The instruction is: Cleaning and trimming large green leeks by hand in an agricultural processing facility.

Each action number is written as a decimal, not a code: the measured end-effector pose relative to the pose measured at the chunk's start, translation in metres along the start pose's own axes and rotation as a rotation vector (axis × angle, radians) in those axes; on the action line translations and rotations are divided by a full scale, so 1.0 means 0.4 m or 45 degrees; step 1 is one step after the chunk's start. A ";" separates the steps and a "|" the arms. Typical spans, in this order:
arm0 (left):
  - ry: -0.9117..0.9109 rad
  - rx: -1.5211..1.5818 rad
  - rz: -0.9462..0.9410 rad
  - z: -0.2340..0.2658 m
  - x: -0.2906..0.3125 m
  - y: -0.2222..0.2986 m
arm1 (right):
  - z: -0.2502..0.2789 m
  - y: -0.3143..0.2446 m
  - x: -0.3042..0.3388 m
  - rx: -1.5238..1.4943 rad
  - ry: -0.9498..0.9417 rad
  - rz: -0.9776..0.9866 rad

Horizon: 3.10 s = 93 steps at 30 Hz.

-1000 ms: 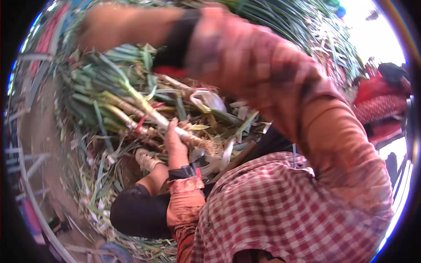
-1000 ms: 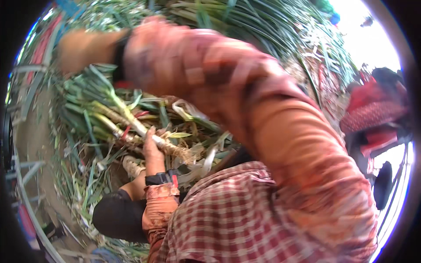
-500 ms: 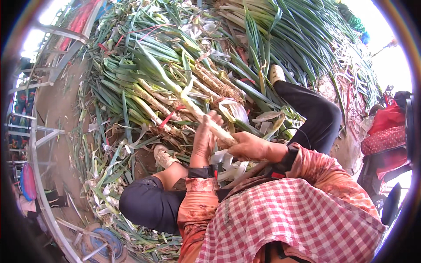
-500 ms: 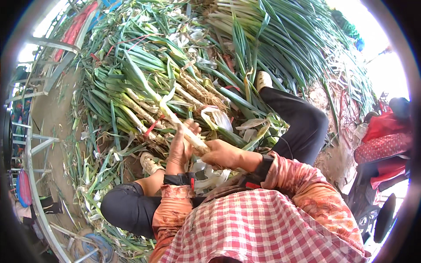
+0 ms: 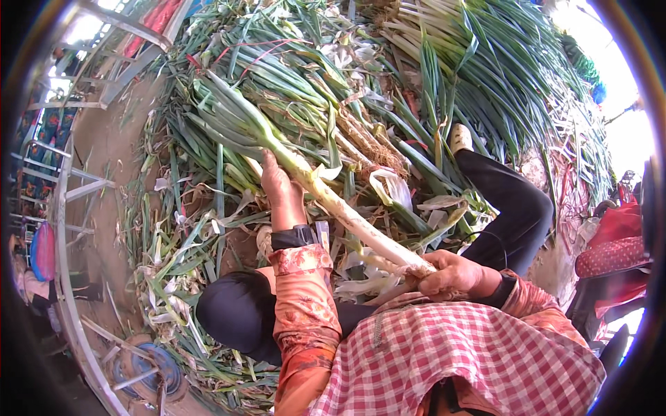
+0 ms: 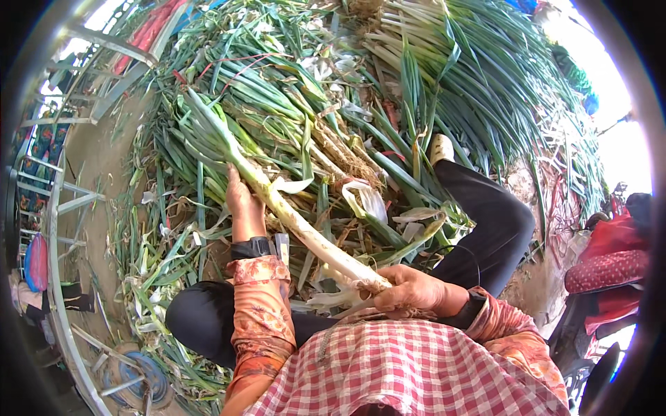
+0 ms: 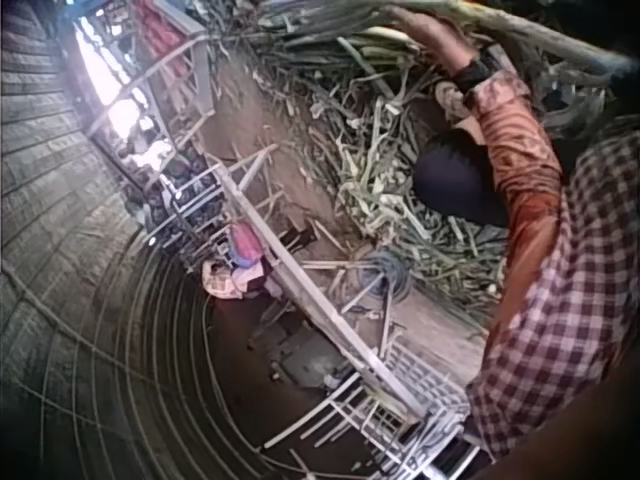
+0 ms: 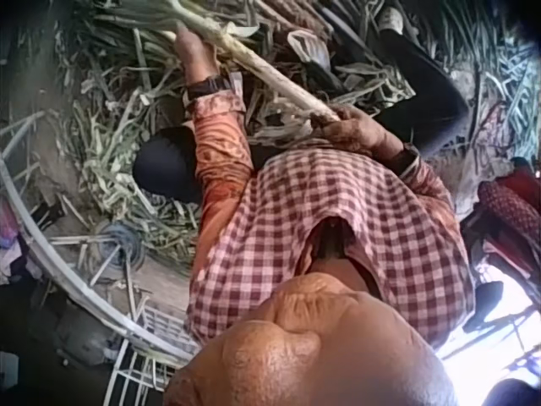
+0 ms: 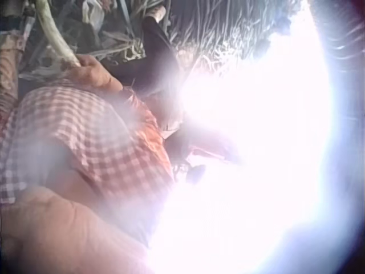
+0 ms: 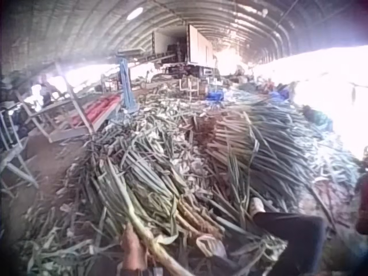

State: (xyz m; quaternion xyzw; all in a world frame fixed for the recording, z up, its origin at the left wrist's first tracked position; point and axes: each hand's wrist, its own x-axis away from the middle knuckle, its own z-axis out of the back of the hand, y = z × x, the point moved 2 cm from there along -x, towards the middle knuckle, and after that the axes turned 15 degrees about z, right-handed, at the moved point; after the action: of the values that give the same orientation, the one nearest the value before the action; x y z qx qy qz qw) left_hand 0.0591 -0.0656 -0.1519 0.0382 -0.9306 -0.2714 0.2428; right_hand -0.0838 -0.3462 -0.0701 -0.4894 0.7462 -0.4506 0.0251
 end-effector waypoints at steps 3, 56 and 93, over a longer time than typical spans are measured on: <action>0.121 0.050 0.031 0.016 0.008 -0.009 | -0.001 0.017 -0.010 -0.185 -0.004 0.019; -0.209 -1.577 0.173 -0.109 0.251 0.111 | 0.037 -0.069 -0.122 1.322 0.356 0.688; -0.382 -0.410 -0.495 -0.223 0.239 0.320 | 0.003 -0.150 -0.562 1.446 0.710 0.926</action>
State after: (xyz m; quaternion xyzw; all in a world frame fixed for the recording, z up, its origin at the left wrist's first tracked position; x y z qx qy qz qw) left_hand 0.0250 -0.0199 0.0220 0.1362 -0.8763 -0.4595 0.0490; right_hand 0.0761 -0.1846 -0.1195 0.0109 0.4915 -0.8392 0.2324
